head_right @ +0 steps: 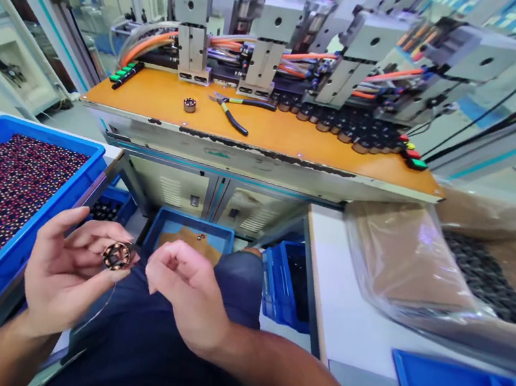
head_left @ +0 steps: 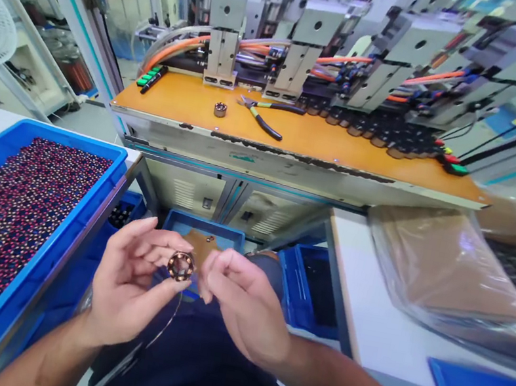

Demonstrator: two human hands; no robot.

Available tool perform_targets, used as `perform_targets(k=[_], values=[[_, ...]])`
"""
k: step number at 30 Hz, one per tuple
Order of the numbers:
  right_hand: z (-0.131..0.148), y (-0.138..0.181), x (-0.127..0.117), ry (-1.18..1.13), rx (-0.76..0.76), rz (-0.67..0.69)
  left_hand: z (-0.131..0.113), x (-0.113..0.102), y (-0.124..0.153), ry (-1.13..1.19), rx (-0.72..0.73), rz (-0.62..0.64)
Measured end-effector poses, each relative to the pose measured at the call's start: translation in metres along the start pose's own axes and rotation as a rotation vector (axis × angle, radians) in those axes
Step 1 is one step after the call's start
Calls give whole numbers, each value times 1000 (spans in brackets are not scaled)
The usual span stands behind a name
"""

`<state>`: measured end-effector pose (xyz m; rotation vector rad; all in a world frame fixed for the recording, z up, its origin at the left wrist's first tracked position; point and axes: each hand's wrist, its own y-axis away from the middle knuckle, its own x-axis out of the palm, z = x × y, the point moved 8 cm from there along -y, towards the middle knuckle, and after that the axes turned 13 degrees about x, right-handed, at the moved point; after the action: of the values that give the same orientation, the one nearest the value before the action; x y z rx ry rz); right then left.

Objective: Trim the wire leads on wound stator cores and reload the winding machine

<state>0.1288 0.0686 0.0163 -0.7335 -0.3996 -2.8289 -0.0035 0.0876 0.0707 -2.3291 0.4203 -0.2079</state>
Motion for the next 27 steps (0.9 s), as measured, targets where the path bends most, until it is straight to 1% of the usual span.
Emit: perform_targets(k=[1,3,5,7,9,11,13,16,19,22,25,27], values=[[0,1,-1,10,7,8,1,-1,0,13,-8,3],[9,1,-1,75,-17,17,0,-1,2,15,2,35],[22,0,2,159,-50,19,1,3,4,5,13,88],[27,-2,6,204,-45,27,2,7,6,5,0,123],[25,-1,6,171,-39,13,6,8,8,41,-58,109],[18,1,3,104,-42,-14,11,6,10,120,-151,59],[12,4,0,78,-23,-16,17,6,12,211,-253,35],[18,5,-3,185,-28,2,24,6,13,281,-352,58],[36,4,-3,334,-61,-19,29,7,13,291,-389,83],[40,0,0,459,2,-28,32,10,14,279,-423,119],[39,-1,2,491,39,-14,36,12,18,245,-468,135],[38,0,0,465,66,15,38,12,19,264,-492,111]])
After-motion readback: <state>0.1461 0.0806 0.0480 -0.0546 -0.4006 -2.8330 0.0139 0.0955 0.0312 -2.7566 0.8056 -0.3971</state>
